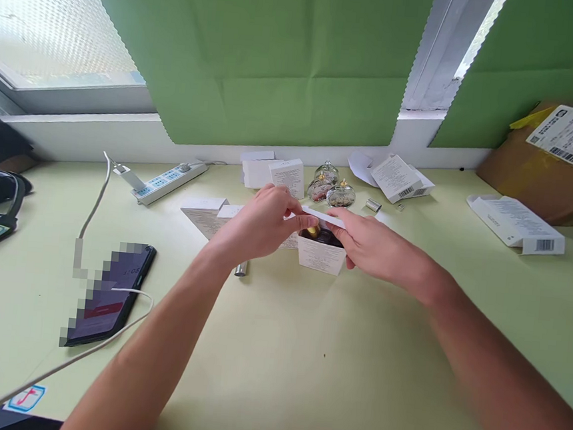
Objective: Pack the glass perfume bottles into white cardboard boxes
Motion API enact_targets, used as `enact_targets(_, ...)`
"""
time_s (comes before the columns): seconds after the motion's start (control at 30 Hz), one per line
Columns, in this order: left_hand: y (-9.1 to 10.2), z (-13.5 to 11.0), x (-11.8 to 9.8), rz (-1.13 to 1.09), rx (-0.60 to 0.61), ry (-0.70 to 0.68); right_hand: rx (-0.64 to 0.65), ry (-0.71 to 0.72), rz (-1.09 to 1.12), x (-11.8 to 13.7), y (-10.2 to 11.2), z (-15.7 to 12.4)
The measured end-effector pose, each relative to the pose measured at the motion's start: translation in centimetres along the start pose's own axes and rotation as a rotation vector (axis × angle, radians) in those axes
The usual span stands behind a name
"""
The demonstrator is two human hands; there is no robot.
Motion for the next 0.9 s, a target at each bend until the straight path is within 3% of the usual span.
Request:
enact_targets(0.13, -0.1, 0.0, -0.3, -0.053, -0.061, 0.033, -0.112, -0.012, -0.116, 0.0, 0.1, 0.3)
enact_targets(0.27, -0.1, 0.0, -1.2, -0.052, -0.133, -0.025, -0.123, -0.017, -0.152, 0.1, 0.3, 0.3)
enact_targets(0.5, -0.2, -0.6, -2.8, -0.074, -0.18, -0.114, 0.028, 0.069, 0.13, -0.5, 0.4, 0.6)
enact_targets(0.63, 0.0, -0.9, -3.2, -0.069, -0.107, -0.179, 0.058, 0.087, 0.205, -0.9, 0.7, 0.8)
enact_targets(0.8, 0.0, -1.0, -2.6, -0.115, 0.012, -0.124, 0.203, 0.111, 0.326, -1.0, 1.2, 0.2)
enact_targets(0.9, -0.1, -0.9, -2.4, -0.142, 0.01, -0.115, 0.284, 0.091, 0.41, -1.4, 1.2, 0.2)
Point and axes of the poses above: each hand's wrist, its own z-axis towards the middle knuckle, its own y-axis out of the back of the hand, x = y × z, the point moved 5 cm from there along z, towards the middle knuckle, and after that the axes turned 5 degrees about -y, right-handed, at the moved point
